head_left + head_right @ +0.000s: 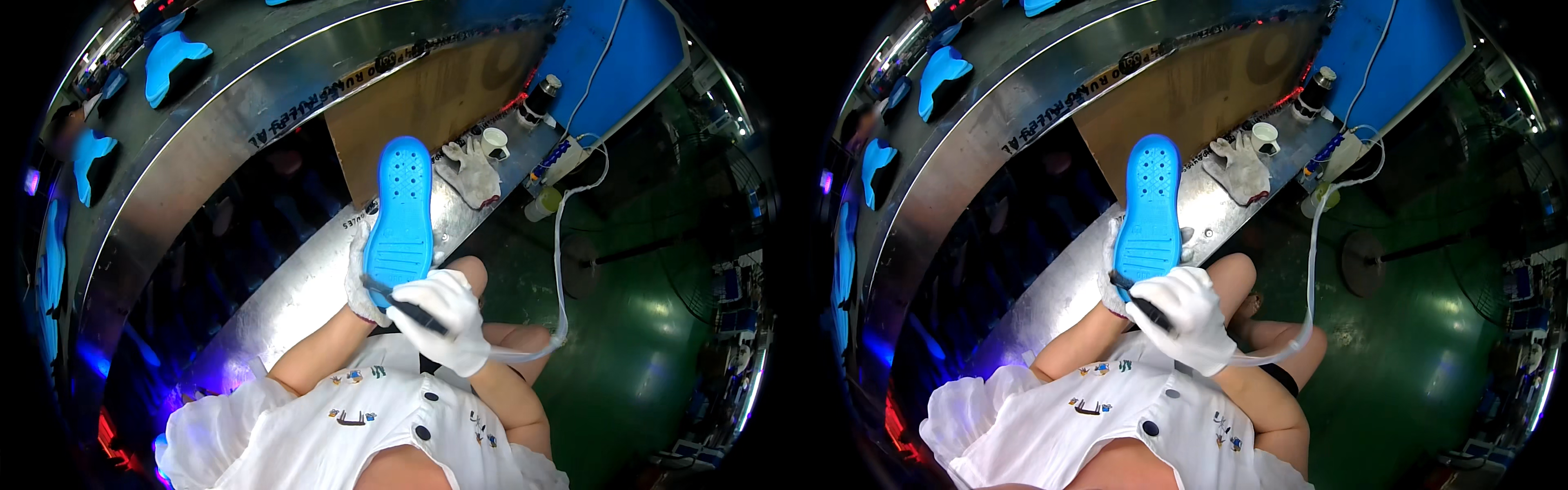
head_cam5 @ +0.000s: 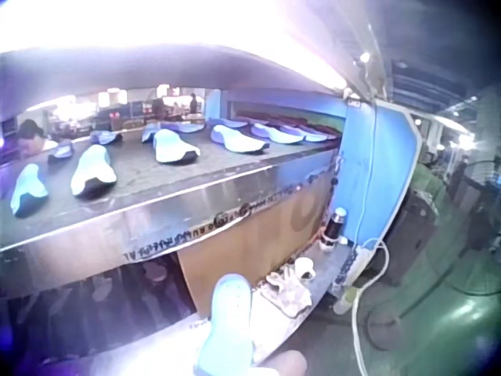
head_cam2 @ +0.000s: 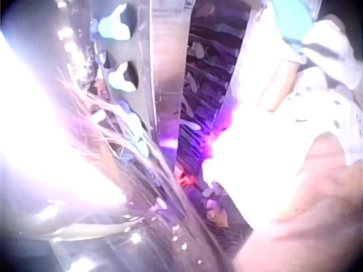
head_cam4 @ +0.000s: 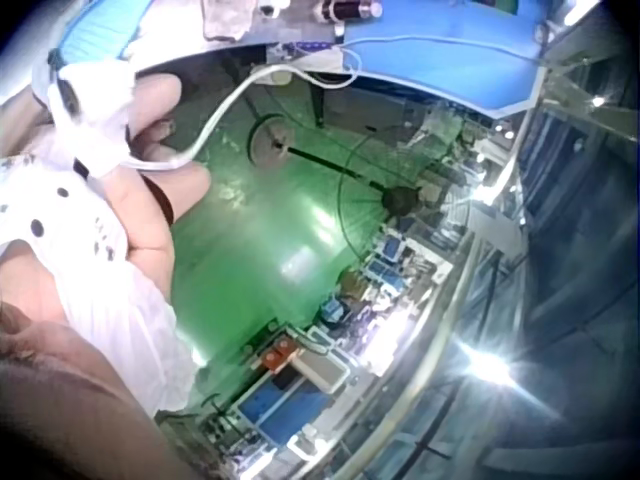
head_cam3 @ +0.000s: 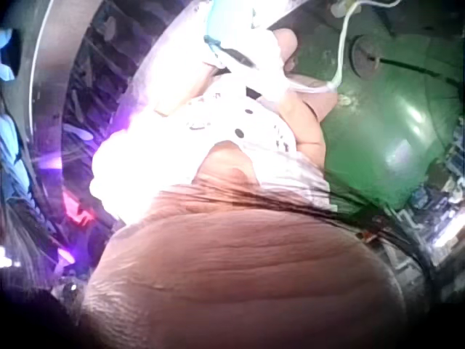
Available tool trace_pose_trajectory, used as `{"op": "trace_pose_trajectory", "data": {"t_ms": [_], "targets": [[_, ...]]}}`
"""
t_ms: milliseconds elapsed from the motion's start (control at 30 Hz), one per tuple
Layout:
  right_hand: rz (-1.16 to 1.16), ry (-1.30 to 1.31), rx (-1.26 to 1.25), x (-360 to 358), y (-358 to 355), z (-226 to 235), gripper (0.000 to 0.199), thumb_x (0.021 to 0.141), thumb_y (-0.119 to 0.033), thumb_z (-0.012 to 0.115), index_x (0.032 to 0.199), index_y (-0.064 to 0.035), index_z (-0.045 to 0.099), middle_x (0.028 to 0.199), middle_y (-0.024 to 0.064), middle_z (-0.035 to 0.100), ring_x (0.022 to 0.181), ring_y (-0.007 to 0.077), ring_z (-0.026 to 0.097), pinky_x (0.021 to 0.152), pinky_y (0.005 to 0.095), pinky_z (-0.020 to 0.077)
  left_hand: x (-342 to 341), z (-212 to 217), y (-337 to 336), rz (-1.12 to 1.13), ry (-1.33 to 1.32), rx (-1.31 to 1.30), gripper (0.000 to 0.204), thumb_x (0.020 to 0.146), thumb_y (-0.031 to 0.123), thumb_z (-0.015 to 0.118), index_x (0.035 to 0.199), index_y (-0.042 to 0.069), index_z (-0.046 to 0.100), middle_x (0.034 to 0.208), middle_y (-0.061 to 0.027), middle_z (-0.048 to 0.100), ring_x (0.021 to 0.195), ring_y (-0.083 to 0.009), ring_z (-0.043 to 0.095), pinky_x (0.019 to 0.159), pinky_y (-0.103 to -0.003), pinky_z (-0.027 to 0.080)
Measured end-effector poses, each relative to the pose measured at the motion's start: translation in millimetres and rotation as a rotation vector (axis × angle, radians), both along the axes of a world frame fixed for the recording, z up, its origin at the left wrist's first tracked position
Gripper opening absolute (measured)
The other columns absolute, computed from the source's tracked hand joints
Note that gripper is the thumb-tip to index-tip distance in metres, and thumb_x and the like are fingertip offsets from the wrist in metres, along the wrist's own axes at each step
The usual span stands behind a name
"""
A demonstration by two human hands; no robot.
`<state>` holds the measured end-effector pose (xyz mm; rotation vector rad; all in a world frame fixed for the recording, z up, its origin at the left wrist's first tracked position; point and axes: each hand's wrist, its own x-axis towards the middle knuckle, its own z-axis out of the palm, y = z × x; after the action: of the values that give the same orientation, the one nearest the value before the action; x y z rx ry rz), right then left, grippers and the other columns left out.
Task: The person holds a blue shoe sole with a gloved hand while using a brush tool with the other hand to apply a substance to the sole. The person then places the sole on a moving conveyor belt and picks up another sole to repeat the process.
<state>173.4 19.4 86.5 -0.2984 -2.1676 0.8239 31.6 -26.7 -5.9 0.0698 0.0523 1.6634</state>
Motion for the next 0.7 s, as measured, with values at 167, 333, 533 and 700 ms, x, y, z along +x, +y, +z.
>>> {"op": "trace_pose_trajectory", "data": {"t_ms": [167, 333, 533, 700], "targets": [[-0.189, 0.027, 0.047, 1, 8, -15, 0.022, 0.068, -0.007, 0.08, 0.087, -0.0061, 0.07, 0.081, 0.0081, 0.067, 0.075, 0.0262, 0.062, 0.074, 0.0364, 0.0481, -12, -23, 11, 0.046, 0.18, -0.044, 0.071, 0.101, 0.055, 0.03, 0.142, -0.003, 0.039, 0.132, -0.0311, 0.053, 0.108, -0.0402, 0.063, 0.091, -0.049, 0.056], [-0.11, -0.055, -0.346, 4, -3, 2, 0.016, 0.075, -0.005, 0.077, 0.089, -0.0063, 0.069, 0.083, 0.0065, 0.069, 0.075, 0.0247, 0.064, 0.07, 0.0348, 0.0494, -19, 25, 2, -0.04, 0.27, -0.087, 0.069, 0.097, 0.058, 0.039, 0.137, 0.003, 0.048, 0.114, -0.0274, 0.063, 0.091, -0.0397, 0.067, 0.074, -0.048, 0.059], [0.246, -0.332, 0.282, 14, 9, 24, 0.017, 0.077, -0.016, 0.075, 0.094, -0.0143, 0.069, 0.088, 0.0, 0.069, 0.07, 0.022, 0.061, 0.061, 0.0318, 0.0505, -61, 20, 9, -0.388, 0.409, -0.11, 0.066, 0.097, 0.041, 0.051, 0.142, -0.006, 0.041, 0.134, -0.0263, 0.055, 0.117, -0.0388, 0.06, 0.1, -0.048, 0.05], [0.205, -0.19, 0.034, 10, 22, 15, 0.017, 0.077, -0.014, 0.075, 0.092, -0.01, 0.069, 0.09, 0.0026, 0.07, 0.07, 0.0237, 0.061, 0.066, 0.0332, 0.0473, -58, 38, 21, -0.495, 0.426, -0.173, 0.041, 0.096, 0.028, 0.061, 0.126, 0.0, 0.061, 0.119, -0.0185, 0.066, 0.097, -0.0257, 0.069, 0.084, -0.035, 0.058]]}}
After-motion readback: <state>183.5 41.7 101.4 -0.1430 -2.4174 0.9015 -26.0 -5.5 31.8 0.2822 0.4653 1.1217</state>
